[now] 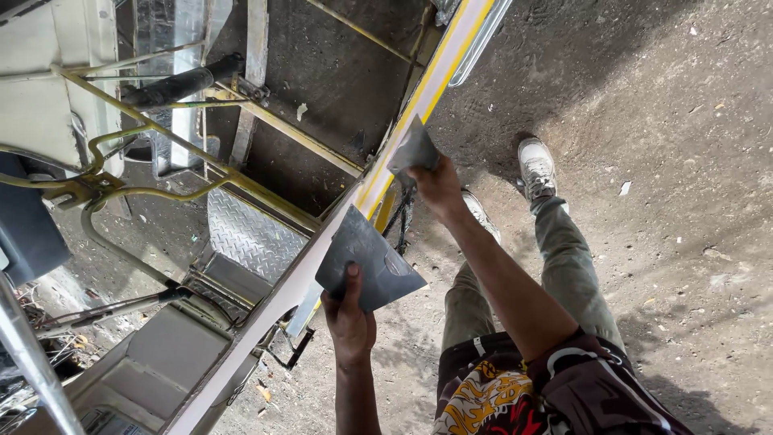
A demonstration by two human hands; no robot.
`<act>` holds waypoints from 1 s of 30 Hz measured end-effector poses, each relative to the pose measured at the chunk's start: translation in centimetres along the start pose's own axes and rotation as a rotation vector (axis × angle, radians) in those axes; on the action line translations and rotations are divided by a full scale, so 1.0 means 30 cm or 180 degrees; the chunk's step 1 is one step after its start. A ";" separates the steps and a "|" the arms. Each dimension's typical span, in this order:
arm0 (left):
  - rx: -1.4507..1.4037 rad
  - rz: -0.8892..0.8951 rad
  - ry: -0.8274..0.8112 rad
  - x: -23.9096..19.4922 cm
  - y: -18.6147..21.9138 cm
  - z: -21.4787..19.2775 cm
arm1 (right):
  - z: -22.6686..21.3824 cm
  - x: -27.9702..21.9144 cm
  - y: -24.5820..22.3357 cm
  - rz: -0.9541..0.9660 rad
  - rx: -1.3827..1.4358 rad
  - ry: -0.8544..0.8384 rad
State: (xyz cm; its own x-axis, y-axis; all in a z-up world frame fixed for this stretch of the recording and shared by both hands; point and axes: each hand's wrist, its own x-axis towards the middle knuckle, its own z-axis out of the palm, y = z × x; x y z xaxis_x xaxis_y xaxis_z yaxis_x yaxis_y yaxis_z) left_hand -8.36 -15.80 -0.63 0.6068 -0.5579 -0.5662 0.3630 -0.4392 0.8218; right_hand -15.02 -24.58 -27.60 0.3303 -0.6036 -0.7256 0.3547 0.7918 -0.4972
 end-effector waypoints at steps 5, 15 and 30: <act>0.0030 -0.0102 0.0001 -0.005 -0.034 -0.052 | 0.027 0.086 -0.041 -0.0203 0.0001 -0.0022; 0.0034 -0.0172 -0.0031 -0.005 -0.041 -0.071 | 0.102 -0.064 -0.221 -0.0435 -0.0961 0.0074; -0.0904 -0.0992 -0.0267 0.003 0.112 0.223 | -0.320 -0.602 -0.467 -0.2473 -0.2794 -0.2113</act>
State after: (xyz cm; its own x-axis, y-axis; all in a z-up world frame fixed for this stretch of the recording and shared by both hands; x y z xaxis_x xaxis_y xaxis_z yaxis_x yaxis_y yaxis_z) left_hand -11.82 -22.04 1.67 0.3820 -0.4896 -0.7838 0.7072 -0.3910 0.5890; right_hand -34.34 -23.87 -12.08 0.7477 -0.6527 0.1222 0.0517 -0.1263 -0.9906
